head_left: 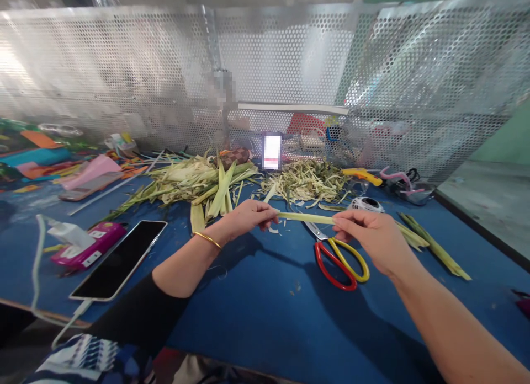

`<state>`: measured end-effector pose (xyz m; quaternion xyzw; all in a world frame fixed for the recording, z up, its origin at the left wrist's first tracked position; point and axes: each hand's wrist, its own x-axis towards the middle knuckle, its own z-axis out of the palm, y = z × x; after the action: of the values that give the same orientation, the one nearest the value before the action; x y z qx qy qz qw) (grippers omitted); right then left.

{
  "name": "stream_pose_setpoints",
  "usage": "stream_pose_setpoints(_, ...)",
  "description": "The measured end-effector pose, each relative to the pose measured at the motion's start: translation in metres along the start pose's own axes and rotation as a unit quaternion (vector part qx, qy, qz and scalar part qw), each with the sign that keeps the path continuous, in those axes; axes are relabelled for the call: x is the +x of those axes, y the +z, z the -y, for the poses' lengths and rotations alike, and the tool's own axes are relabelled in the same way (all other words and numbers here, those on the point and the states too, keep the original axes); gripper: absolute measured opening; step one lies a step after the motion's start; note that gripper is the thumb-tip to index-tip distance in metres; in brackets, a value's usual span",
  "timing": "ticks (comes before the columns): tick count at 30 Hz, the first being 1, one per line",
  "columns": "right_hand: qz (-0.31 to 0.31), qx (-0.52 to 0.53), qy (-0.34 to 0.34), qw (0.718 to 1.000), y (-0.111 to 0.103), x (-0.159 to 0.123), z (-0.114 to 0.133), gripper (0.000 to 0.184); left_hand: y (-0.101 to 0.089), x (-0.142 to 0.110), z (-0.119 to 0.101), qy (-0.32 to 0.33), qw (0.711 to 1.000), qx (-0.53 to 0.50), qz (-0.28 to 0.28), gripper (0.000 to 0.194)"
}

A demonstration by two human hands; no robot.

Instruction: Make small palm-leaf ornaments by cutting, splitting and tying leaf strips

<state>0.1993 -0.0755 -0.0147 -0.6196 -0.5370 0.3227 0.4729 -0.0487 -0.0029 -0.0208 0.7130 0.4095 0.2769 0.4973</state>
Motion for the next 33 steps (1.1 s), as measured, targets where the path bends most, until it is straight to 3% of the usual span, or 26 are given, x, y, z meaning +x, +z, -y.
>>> stream_pose_setpoints(1, -0.02, 0.01, 0.0, 1.0, 0.001, 0.001, -0.003, 0.028, 0.004, 0.0, 0.0, 0.001, 0.996, -0.01, -0.088, 0.028)
stream_pose_setpoints(3, -0.052, 0.021, -0.007, 0.998, 0.005, 0.003, -0.008, 0.028, 0.014, -0.004, -0.001, 0.044, 0.947, 0.026, -0.316, 0.02)
stream_pose_setpoints(4, -0.063, 0.022, -0.013, 0.998, 0.008, 0.003, -0.01, 0.028, 0.02, -0.008, -0.003, 0.069, 0.915, 0.056, -0.393, 0.02)
stream_pose_setpoints(5, -0.072, 0.022, -0.017, 0.997, 0.011, 0.002, -0.011, 0.029, 0.027, -0.012, -0.005, 0.09, 0.901, 0.072, -0.418, 0.023)
stream_pose_setpoints(6, -0.082, 0.018, -0.022, 0.996, 0.015, 0.0, -0.011, 0.029, 0.034, -0.017, -0.007, 0.105, 0.909, 0.076, -0.397, 0.031)
stream_pose_setpoints(8, -0.098, 0.009, -0.03, 0.995, 0.025, -0.005, -0.008, 0.028, 0.05, -0.024, -0.009, 0.107, 0.956, 0.041, -0.272, 0.046)
stream_pose_setpoints(10, -0.1, 0.004, -0.042, 0.994, 0.036, -0.013, -0.004, 0.025, 0.065, -0.026, -0.008, 0.053, 0.986, -0.064, -0.146, 0.043)
stream_pose_setpoints(11, -0.092, 0.009, -0.044, 0.995, 0.041, -0.017, -0.002, 0.024, 0.071, -0.026, -0.006, 0.021, 0.986, -0.137, -0.095, 0.039)
stream_pose_setpoints(13, -0.064, 0.034, -0.042, 0.997, 0.052, -0.024, -0.001, 0.023, 0.08, -0.023, -0.003, -0.022, 0.962, -0.268, -0.05, 0.038)
stream_pose_setpoints(18, 0.056, 0.083, -0.016, 0.995, 0.068, -0.032, -0.004, 0.03, 0.083, -0.02, 0.0, -0.039, 0.918, -0.381, -0.101, 0.043)
stream_pose_setpoints(21, 0.109, 0.077, 0.005, 0.991, 0.068, -0.032, -0.005, 0.035, 0.08, -0.022, -0.002, -0.059, 0.905, -0.411, -0.094, 0.036)
stream_pose_setpoints(24, 0.125, 0.064, 0.011, 0.99, 0.066, -0.032, -0.006, 0.035, 0.074, -0.019, -0.003, -0.069, 0.887, -0.448, -0.09, 0.033)
stream_pose_setpoints(27, 0.132, 0.057, 0.014, 0.99, 0.065, -0.035, -0.006, 0.033, 0.062, -0.013, -0.002, -0.068, 0.872, -0.467, -0.126, 0.028)
stream_pose_setpoints(33, 0.127, 0.005, -0.033, 0.991, 0.068, -0.043, -0.003, 0.032, 0.047, -0.008, -0.001, -0.06, 0.878, -0.445, -0.164, 0.024)
